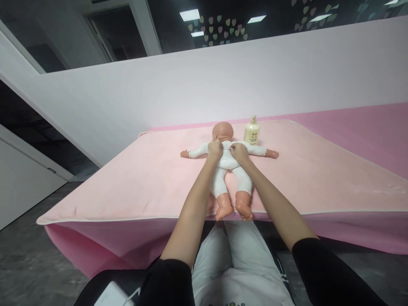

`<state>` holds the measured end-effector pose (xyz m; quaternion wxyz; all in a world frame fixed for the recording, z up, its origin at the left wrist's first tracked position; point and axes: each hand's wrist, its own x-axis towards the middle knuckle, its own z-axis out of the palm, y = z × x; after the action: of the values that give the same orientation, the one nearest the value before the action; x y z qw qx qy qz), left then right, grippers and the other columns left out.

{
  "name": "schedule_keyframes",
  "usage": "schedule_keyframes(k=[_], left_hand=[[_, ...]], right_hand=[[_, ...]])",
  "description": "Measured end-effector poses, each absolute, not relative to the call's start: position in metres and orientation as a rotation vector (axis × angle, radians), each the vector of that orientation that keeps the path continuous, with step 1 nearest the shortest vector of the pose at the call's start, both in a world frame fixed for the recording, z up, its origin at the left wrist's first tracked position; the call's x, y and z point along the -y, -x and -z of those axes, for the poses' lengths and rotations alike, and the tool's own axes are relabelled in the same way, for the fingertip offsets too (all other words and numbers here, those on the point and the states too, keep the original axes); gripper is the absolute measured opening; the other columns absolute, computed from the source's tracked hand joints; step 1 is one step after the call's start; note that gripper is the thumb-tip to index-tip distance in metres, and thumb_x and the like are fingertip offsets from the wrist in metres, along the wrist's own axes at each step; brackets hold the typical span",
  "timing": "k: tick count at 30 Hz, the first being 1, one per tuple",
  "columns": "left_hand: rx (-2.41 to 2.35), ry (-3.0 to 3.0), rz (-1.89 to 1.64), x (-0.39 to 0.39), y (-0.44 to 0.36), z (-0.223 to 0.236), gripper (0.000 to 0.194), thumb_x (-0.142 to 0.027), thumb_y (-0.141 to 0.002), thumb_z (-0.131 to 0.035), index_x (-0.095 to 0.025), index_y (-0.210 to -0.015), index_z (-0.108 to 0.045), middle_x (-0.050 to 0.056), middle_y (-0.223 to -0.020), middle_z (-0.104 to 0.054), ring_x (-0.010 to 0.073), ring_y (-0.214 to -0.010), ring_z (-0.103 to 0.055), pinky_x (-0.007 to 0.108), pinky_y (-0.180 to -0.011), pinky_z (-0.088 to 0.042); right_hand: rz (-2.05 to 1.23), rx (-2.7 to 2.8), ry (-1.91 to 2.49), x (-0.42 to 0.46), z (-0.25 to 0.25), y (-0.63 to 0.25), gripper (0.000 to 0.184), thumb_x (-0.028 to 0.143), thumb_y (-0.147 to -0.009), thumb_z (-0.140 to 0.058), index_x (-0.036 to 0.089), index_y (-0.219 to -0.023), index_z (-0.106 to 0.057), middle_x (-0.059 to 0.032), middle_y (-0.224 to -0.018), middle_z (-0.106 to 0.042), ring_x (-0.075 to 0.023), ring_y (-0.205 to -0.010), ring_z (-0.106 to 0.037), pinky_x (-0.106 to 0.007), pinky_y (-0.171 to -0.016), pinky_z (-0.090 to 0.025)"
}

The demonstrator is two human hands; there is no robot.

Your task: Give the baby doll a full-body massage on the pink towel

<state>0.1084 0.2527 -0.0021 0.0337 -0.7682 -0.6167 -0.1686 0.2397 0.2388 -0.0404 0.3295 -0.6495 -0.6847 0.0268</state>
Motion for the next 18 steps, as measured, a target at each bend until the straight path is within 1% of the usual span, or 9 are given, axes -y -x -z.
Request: schedule_keyframes(k=[2, 4, 6, 8, 10, 13, 15, 18], left_hand=[[1.889, 2.371, 0.553, -0.250, -0.107, 0.005, 0.031, -0.013, -0.085, -0.041, -0.017, -0.090, -0.071, 0.014, -0.099, -0.071, 0.0219, -0.095, -0.063, 0.030, -0.083, -0.045], [1.897, 2.391, 0.588, -0.249, -0.105, 0.006, 0.031, -0.013, -0.085, -0.042, -0.018, -0.092, -0.071, 0.012, -0.099, -0.071, 0.0210, -0.097, -0.063, 0.029, -0.084, -0.045], [1.903, 2.416, 0.635, -0.248, -0.103, 0.006, 0.031, -0.014, -0.084, -0.043, -0.020, -0.096, -0.071, 0.010, -0.101, -0.071, 0.0197, -0.099, -0.062, 0.028, -0.085, -0.045], [1.912, 2.431, 0.670, -0.248, -0.102, 0.006, 0.031, -0.015, -0.084, -0.044, -0.021, -0.099, -0.071, 0.009, -0.103, -0.072, 0.0187, -0.099, -0.063, 0.028, -0.086, -0.045], [1.930, 2.428, 0.691, -0.247, -0.101, 0.007, 0.032, -0.014, -0.084, -0.045, -0.022, -0.100, -0.071, 0.009, -0.103, -0.072, 0.0185, -0.099, -0.063, 0.028, -0.087, -0.045], [1.975, 2.415, 0.721, -0.246, -0.101, 0.008, 0.031, -0.014, -0.084, -0.046, -0.022, -0.101, -0.071, 0.010, -0.104, -0.071, 0.0192, -0.101, -0.063, 0.028, -0.087, -0.046], [2.000, 2.415, 0.740, -0.245, -0.101, 0.008, 0.031, -0.015, -0.085, -0.047, -0.021, -0.103, -0.071, 0.010, -0.106, -0.071, 0.0194, -0.102, -0.063, 0.029, -0.087, -0.046], [2.000, 2.414, 0.757, -0.245, -0.102, 0.008, 0.031, -0.016, -0.086, -0.046, -0.021, -0.105, -0.070, 0.010, -0.108, -0.070, 0.0198, -0.103, -0.063, 0.030, -0.088, -0.046]], right_hand=[[-0.050, 1.797, 1.674, -0.235, 0.040, -0.240, 0.025, 0.016, -0.086, -0.049, 0.011, -0.102, -0.067, -0.0118, -0.104, -0.067, -0.0224, -0.099, -0.059, -0.032, -0.093, -0.042], [0.000, 1.789, 1.627, -0.233, 0.039, -0.239, 0.031, 0.016, -0.086, -0.047, 0.009, -0.113, -0.061, -0.0137, -0.113, -0.064, -0.0240, -0.107, -0.055, -0.035, -0.098, -0.039], [0.098, 1.783, 1.530, -0.233, 0.036, -0.237, 0.041, 0.020, -0.086, -0.048, 0.008, -0.125, -0.052, -0.0158, -0.124, -0.057, -0.0258, -0.116, -0.049, -0.038, -0.104, -0.035], [0.182, 1.786, 1.426, -0.237, 0.033, -0.236, 0.048, 0.025, -0.086, -0.049, 0.009, -0.131, -0.045, -0.0165, -0.132, -0.051, -0.0266, -0.125, -0.042, -0.041, -0.109, -0.029], [0.168, 1.781, 1.390, -0.246, 0.031, -0.235, 0.046, 0.026, -0.088, -0.044, 0.010, -0.131, -0.043, -0.0161, -0.134, -0.048, -0.0257, -0.127, -0.040, -0.042, -0.110, -0.028], [-0.014, 1.725, 1.464, -0.261, 0.033, -0.236, 0.041, 0.019, -0.086, -0.039, 0.008, -0.126, -0.046, -0.0179, -0.129, -0.052, -0.0250, -0.122, -0.046, -0.039, -0.105, -0.034], [-0.138, 1.693, 1.542, -0.269, 0.037, -0.238, 0.043, 0.015, -0.082, -0.044, 0.005, -0.123, -0.048, -0.0189, -0.126, -0.055, -0.0258, -0.118, -0.050, -0.037, -0.103, -0.037], [-0.222, 1.677, 1.604, -0.274, 0.042, -0.241, 0.044, 0.018, -0.079, -0.051, 0.006, -0.121, -0.052, -0.0171, -0.124, -0.057, -0.0259, -0.115, -0.053, -0.036, -0.102, -0.038]])
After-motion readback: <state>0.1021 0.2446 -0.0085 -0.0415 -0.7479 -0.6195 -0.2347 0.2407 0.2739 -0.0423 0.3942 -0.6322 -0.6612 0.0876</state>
